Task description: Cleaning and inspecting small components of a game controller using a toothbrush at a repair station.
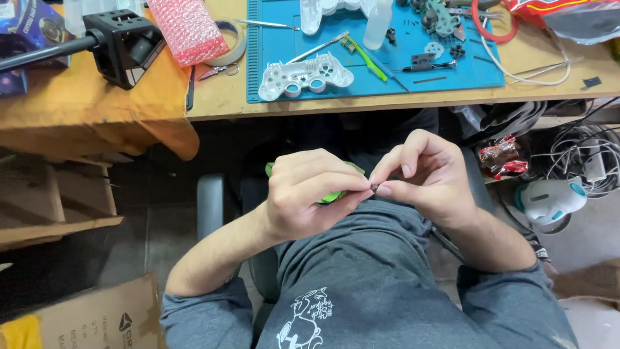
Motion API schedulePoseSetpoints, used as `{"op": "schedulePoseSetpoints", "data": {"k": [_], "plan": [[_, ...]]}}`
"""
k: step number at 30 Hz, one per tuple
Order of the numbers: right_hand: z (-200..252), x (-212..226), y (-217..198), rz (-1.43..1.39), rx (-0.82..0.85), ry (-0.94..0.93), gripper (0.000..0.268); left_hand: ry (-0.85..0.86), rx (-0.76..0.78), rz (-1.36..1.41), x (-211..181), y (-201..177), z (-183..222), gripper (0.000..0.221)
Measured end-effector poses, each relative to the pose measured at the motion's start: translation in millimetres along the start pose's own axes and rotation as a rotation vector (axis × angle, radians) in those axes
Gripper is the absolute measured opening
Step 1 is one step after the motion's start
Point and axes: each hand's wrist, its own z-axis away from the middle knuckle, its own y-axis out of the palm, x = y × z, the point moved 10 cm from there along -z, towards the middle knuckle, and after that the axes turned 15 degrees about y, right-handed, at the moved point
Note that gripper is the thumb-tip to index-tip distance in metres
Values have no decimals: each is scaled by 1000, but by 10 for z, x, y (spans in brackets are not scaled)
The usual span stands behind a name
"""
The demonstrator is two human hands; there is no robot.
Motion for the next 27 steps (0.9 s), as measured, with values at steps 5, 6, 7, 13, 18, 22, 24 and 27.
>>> {"op": "schedulePoseSetpoints", "data": {"k": [5, 6, 7, 13, 18, 22, 24, 27], "plan": [[154, -53, -38, -77, 0, 31, 43, 41, -16, 4, -149, 34, -34, 5], [154, -40, -14, -79, 2, 35, 43, 37, -17, 2, -158, 29, -41, 5], [162, 5, 36, -81, 29, 8, 42, 64, -18, -2, -194, 23, -58, 4], [221, 117, 150, -70, 81, -56, 42, 140, 5, -50, -326, 17, -100, 3], [256, 196, 213, -38, 104, -85, 42, 166, 1, -79, -397, 7, -102, 3], [255, 291, 299, -5, 165, -159, 41, 188, 15, -44, -444, 23, -95, 17], [245, 297, 306, -2, 178, -176, 42, 190, 16, -36, -445, 32, -87, 17], [242, 291, 310, -15, 190, -188, 44, 183, -1, -27, -441, 34, -86, 15]]}}
